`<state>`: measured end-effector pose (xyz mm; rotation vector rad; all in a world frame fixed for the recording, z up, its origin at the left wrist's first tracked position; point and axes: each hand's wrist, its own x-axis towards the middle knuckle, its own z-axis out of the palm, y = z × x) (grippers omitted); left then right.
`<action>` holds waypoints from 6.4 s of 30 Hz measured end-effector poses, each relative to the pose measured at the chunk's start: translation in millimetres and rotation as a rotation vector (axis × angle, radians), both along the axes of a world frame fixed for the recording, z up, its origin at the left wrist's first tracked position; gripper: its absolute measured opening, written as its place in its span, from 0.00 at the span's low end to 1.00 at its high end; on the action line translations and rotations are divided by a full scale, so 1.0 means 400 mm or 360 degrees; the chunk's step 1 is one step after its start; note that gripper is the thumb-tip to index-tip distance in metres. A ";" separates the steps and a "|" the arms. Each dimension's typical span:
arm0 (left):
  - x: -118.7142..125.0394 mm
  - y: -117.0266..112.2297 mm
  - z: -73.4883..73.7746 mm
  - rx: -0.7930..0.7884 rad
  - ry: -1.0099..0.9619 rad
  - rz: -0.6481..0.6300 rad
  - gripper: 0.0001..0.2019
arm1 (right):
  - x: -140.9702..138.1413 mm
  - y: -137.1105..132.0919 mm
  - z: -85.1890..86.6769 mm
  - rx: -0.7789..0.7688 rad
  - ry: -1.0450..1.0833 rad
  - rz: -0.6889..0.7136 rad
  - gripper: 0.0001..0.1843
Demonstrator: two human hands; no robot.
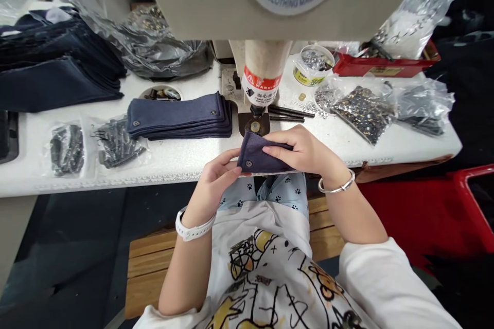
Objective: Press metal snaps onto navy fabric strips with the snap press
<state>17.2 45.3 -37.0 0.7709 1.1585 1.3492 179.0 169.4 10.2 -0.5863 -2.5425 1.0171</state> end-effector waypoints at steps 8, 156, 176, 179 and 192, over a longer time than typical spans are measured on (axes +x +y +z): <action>0.010 -0.006 0.000 -0.0017 0.0154 0.0387 0.09 | 0.002 -0.003 0.009 0.0150 -0.0138 0.0051 0.12; -0.151 0.041 -0.075 0.0392 0.1346 -0.0248 0.07 | 0.246 0.199 -0.053 -0.0104 0.0518 -0.1502 0.06; -0.139 0.023 -0.071 0.0116 0.1176 -0.0347 0.10 | -0.069 0.038 -0.115 0.0147 0.0328 -0.0488 0.06; -0.136 0.023 -0.066 0.0146 0.1178 -0.0341 0.10 | -0.046 0.027 -0.104 0.0063 0.0397 -0.0540 0.08; -0.058 0.074 0.080 0.0245 0.1496 -0.0947 0.08 | -0.013 -0.029 -0.080 -0.0772 -0.0022 0.0111 0.20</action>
